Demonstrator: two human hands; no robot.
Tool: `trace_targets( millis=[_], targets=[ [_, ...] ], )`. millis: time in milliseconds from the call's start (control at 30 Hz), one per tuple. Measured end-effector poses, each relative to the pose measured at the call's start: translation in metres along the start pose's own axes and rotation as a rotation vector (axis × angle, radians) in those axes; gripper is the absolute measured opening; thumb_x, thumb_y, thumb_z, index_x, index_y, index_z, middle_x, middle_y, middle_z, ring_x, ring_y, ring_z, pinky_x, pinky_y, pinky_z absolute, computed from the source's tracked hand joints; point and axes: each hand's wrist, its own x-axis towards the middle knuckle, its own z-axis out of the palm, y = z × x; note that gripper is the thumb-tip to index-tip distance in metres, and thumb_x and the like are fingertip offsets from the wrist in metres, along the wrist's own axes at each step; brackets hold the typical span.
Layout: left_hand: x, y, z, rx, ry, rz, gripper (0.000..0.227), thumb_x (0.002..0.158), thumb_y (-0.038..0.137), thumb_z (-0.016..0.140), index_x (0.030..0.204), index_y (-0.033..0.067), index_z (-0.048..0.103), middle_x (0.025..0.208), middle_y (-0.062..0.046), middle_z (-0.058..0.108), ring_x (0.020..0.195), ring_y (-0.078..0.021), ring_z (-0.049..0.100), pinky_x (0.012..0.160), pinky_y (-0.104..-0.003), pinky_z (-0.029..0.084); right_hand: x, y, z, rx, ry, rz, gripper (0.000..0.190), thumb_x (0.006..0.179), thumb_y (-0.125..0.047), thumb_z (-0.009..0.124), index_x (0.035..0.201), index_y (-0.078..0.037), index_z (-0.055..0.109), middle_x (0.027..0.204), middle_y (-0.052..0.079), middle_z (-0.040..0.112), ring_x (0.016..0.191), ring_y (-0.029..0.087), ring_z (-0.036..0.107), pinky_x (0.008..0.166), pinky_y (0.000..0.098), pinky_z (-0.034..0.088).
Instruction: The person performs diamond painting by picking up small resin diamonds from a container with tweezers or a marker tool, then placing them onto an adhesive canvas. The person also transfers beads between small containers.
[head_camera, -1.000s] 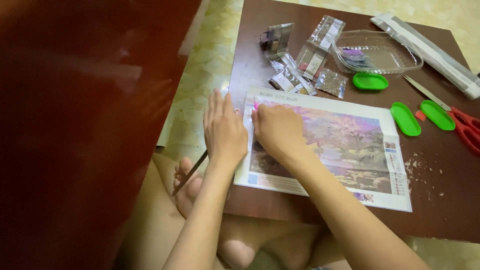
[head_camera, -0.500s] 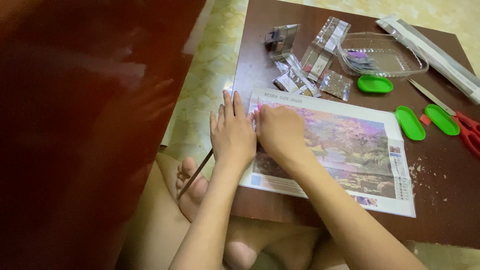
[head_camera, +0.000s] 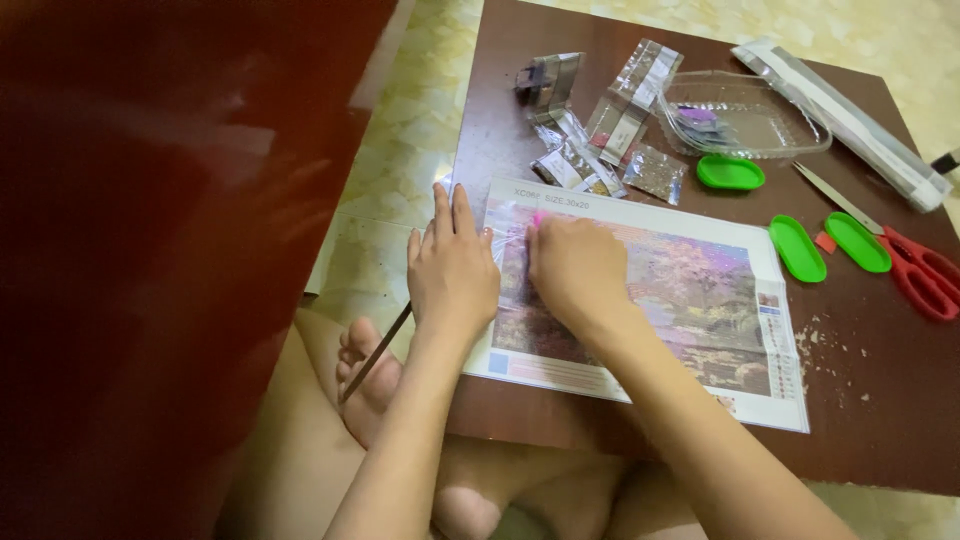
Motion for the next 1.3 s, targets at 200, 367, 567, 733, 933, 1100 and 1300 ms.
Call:
trace_targets(
  millis=[200,367,567,733,933,1100,1300],
  targets=[
    [0.001,-0.001,0.002,-0.025,0.012,0.003,0.057,0.102,0.024,0.043,0.15,-0.0033,0.029,0.156,-0.027,0.03,0.127,-0.0399,0.053,0.111,-0.056,0.03,-0.002,-0.028,0.005,0.037,0.055,-0.114,0.037,0.1,-0.032,0.047,0.084,-0.005,0.067,0.069,0.022,0.065,0.072,0.046,0.07,0.062,0.0543,0.057],
    [0.001,-0.002,0.002,0.005,-0.013,0.001,0.057,0.101,0.022,0.042,0.15,-0.004,0.029,0.156,-0.027,0.03,0.125,-0.0414,0.055,0.111,-0.056,0.031,-0.004,0.001,-0.001,0.027,0.018,-0.06,0.036,0.098,-0.034,0.048,0.085,-0.007,0.069,0.071,0.022,0.066,0.076,0.046,0.071,0.063,0.0561,0.056],
    [0.002,0.0,-0.001,0.002,-0.036,-0.005,0.058,0.101,0.022,0.042,0.151,-0.004,0.028,0.156,-0.027,0.03,0.123,-0.0433,0.056,0.11,-0.055,0.031,-0.024,0.083,-0.027,-0.018,-0.042,0.153,0.04,0.102,-0.034,0.045,0.09,-0.005,0.07,0.078,0.027,0.068,0.084,0.049,0.07,0.069,0.0584,0.055],
    [0.007,-0.019,0.017,0.073,0.12,0.115,0.061,0.094,0.022,0.051,0.145,-0.0056,0.032,0.151,-0.029,0.038,0.105,-0.0425,0.06,0.097,-0.049,0.04,-0.046,0.16,-0.033,-0.203,-0.005,0.274,0.043,0.108,-0.038,0.046,0.091,-0.008,0.072,0.076,0.019,0.071,0.058,0.039,0.066,0.053,0.0472,0.053],
    [0.017,-0.013,0.003,-0.184,-0.021,0.009,0.06,0.094,0.016,0.049,0.143,-0.0071,0.024,0.127,-0.031,0.056,0.105,-0.0484,0.06,0.088,-0.056,0.043,-0.062,0.199,-0.041,-0.17,-0.05,0.46,0.037,0.105,-0.039,0.051,0.097,-0.01,0.073,0.085,0.022,0.072,0.071,0.047,0.066,0.065,0.0528,0.052],
    [0.014,0.04,0.005,0.102,0.281,0.29,0.066,0.077,0.0,0.05,0.142,-0.008,0.038,0.139,-0.029,0.049,0.115,-0.0424,0.053,0.1,-0.047,0.041,-0.064,0.189,-0.034,-0.207,0.056,0.37,0.036,0.107,-0.037,0.053,0.093,-0.008,0.07,0.077,0.019,0.07,0.063,0.042,0.065,0.058,0.0504,0.051],
    [-0.009,0.097,0.059,0.16,-0.178,0.598,0.062,0.098,0.034,0.039,0.152,0.0073,0.027,0.162,-0.009,0.022,0.151,-0.0254,0.012,0.122,-0.048,0.01,-0.057,0.165,-0.021,-0.015,0.325,0.274,0.034,0.109,-0.028,0.059,0.091,0.0,0.062,0.085,0.019,0.063,0.069,0.037,0.059,0.062,0.0487,0.048]
  ],
)
